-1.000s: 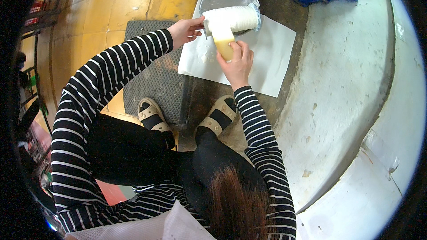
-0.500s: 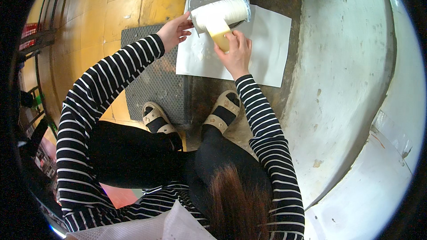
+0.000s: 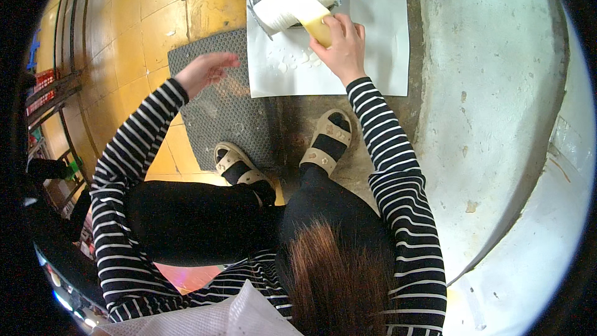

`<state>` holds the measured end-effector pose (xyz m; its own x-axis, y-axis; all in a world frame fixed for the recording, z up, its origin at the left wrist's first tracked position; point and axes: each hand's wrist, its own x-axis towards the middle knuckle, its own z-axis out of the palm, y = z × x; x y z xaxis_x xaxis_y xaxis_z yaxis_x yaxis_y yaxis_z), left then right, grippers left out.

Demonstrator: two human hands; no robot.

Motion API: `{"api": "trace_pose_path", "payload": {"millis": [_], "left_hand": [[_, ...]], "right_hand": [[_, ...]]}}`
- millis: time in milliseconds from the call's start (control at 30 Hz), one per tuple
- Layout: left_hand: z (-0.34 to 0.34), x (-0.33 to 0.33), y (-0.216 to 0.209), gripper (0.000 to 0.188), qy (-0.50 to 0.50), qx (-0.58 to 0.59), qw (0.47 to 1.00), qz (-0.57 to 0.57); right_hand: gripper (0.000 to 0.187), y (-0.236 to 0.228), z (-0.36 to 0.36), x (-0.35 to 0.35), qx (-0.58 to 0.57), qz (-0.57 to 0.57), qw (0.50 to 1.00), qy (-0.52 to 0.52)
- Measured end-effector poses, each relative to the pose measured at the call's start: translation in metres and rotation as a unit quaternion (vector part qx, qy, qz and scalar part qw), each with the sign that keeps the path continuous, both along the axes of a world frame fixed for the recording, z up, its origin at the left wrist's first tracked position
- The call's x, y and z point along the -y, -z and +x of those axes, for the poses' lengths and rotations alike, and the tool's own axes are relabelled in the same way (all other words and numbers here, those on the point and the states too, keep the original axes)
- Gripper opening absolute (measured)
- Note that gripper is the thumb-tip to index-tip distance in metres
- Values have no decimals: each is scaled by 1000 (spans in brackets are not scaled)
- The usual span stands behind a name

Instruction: The person sits on the floor and uses a yellow sponge to wipe a white spool of thread. They rotate the spool to clean different sides and also wipe the white paper beneath it.

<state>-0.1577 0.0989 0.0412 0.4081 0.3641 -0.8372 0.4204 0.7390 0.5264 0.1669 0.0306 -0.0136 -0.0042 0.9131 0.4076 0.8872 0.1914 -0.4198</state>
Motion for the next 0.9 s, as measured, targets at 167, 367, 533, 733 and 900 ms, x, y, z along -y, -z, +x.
{"api": "trace_pose_path", "payload": {"millis": [167, 367, 533, 733, 900], "left_hand": [[-69, 70, 18, 19, -5, 94, 994, -49], [-104, 227, 62, 24, 239, -93, 952, -165], [-104, 276, 74, 28, 321, -111, 938, -71], [-107, 261, 79, 30, 350, -8, 930, -114], [-109, 257, 80, 31, 336, 0, 931, -140]], "right_hand": [[44, -2, 15, 7, 16, 35, 999, -5], [43, -5, 14, -19, 4, 17, 1000, 26], [43, -8, 16, 2, 22, -11, 999, 35], [41, -12, 21, -21, 12, 38, 999, 33], [40, -12, 14, -8, 5, 2, 998, 57]]}}
